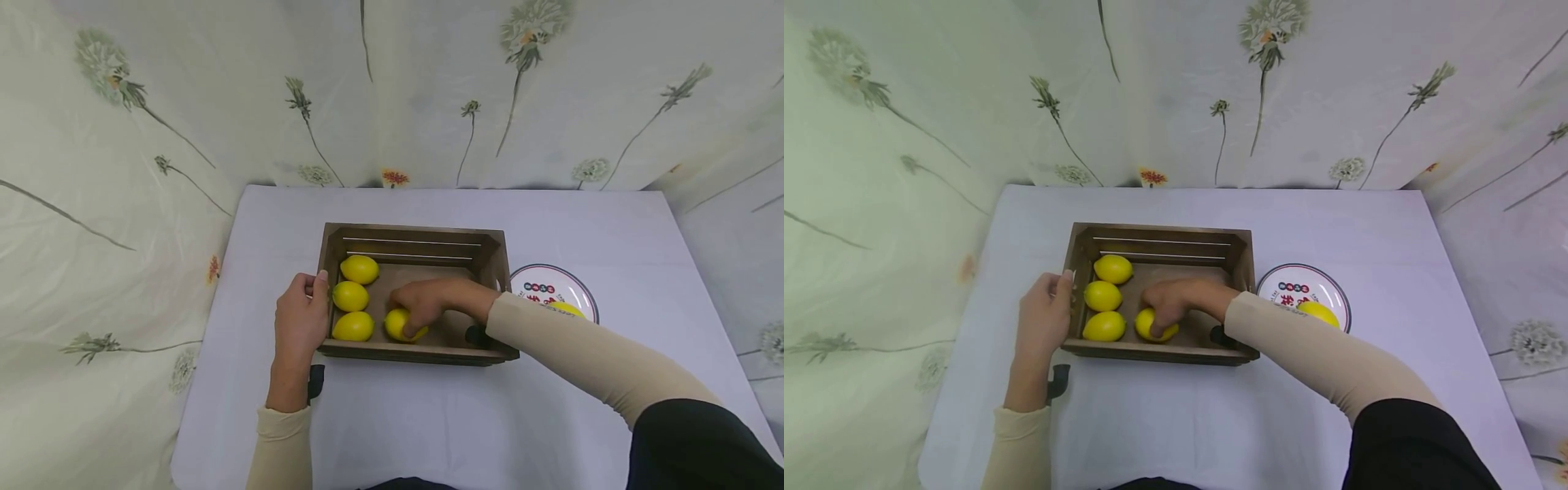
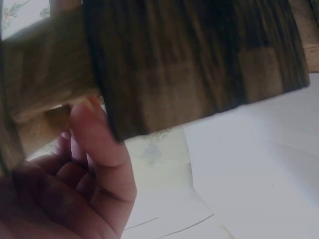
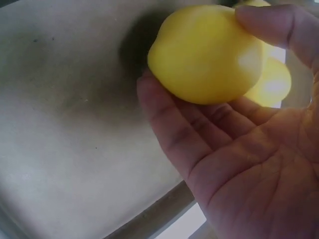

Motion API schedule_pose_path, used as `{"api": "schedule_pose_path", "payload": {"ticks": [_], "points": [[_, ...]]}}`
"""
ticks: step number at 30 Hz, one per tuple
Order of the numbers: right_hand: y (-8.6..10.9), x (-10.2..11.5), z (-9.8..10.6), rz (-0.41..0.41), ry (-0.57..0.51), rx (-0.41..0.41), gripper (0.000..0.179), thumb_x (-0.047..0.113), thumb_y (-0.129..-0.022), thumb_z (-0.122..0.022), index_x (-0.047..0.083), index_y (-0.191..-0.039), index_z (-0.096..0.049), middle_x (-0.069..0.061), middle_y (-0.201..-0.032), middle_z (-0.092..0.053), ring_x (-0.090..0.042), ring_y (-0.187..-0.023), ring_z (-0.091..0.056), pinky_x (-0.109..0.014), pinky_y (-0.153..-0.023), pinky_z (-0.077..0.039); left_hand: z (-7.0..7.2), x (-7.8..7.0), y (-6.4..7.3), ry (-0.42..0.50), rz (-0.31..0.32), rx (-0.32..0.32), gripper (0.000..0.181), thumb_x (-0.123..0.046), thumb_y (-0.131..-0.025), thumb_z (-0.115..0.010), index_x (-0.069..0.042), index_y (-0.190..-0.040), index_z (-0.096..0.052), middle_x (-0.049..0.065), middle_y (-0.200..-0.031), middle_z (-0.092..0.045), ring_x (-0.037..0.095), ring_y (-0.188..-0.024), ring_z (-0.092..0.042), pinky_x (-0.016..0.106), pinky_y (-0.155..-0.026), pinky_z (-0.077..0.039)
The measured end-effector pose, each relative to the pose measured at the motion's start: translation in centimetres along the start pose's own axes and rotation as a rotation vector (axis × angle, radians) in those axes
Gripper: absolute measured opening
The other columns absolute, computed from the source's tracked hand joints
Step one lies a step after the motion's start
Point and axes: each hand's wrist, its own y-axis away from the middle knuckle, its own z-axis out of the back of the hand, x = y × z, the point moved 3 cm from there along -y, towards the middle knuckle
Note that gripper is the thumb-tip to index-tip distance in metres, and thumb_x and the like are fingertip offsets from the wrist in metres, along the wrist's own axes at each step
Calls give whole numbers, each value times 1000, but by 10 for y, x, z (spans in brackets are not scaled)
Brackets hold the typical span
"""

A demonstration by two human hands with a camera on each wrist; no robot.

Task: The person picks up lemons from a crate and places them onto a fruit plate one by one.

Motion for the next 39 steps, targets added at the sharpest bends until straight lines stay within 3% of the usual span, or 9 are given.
{"api": "schedule_pose_path", "payload": {"ticks": [11,24,39], "points": [[11,4,4,58,-26,17,54,23,-87,-72,8,-138,-62,1,-116,-62,-21,-103,-55,-40,-92,-47,-1,2,0,11,-16,-10,51,-50,-111,-45,-4,-118,-65,14,-97,-67,28,-76,-61,38,-65,-52],[39,10,19,132,-24,-7,50,22,-86,-73,9,-134,-66,3,-113,-64,-20,-101,-56,-40,-91,-48,-1,1,0,17,-15,-3,51,-51,-110,-45,-4,-117,-64,13,-96,-67,28,-76,-60,37,-65,-52],[71,18,37,157,60,-88,45,30,-84,-79,14,-125,-70,8,-106,-66,-17,-95,-60,-37,-86,-51,-2,3,-1,17,-5,-5,51,-52,-110,-44,-5,-118,-64,13,-100,-67,30,-82,-61,40,-68,-54]]}}
